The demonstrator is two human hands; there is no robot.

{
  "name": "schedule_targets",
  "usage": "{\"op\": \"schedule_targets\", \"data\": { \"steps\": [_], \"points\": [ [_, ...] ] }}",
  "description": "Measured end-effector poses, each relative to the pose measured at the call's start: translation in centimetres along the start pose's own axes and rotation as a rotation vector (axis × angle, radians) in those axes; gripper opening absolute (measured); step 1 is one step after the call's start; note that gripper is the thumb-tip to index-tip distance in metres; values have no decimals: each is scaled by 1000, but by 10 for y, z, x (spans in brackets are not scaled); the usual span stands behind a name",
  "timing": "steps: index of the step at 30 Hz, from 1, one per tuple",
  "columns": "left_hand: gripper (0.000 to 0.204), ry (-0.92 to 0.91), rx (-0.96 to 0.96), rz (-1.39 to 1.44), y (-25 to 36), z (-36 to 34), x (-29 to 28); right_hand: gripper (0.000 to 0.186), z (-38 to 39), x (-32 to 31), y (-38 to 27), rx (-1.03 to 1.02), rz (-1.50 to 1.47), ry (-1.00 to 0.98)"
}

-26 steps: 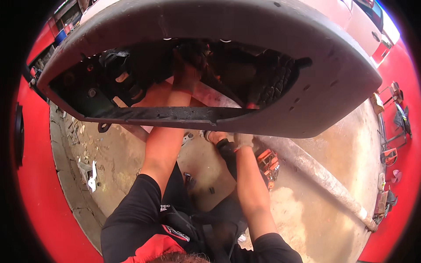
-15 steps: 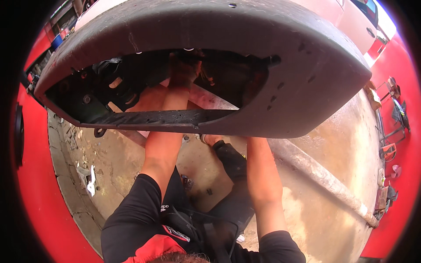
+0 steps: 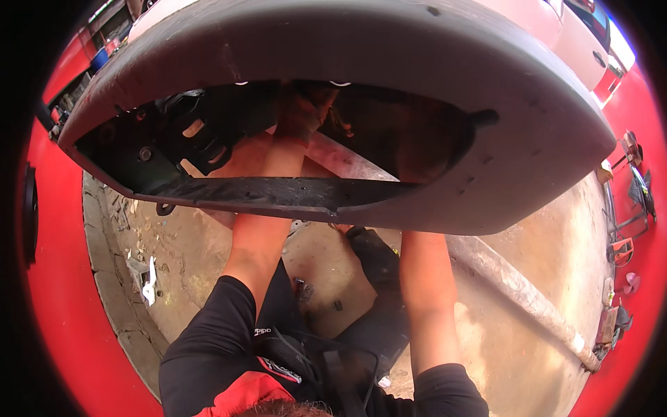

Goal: The person works under the front bumper of a vehicle, reaching into the engine or suspension area with gloved hands and later using a long metal bar.

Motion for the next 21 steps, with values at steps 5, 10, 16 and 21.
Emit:
{"op": "schedule_targets", "data": {
  "steps": [5,10,16,21],
  "points": [
    [60,-211,9,34,-16,-12,-18,39,7,-26,32,-310,81,15],
    [68,-62,158,-452,-9,10,-17,40,70,0,39,444,-72,253],
    [63,111,-6,-297,-17,7,-21,49,225,9,158,871,-289,-10],
    [58,212,-79,-508,-4,-2,-55,52,248,36,156,970,-470,-74]
  ]
}}
Point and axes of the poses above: each hand's wrist, its own z-axis away from the middle knuckle, its own x-axis out of the palm, y = z × x, the point moved 2 cm from there along -z, towards the middle knuckle, and after that the axes turned 10 degrees about -z, right-handed, at the moved point
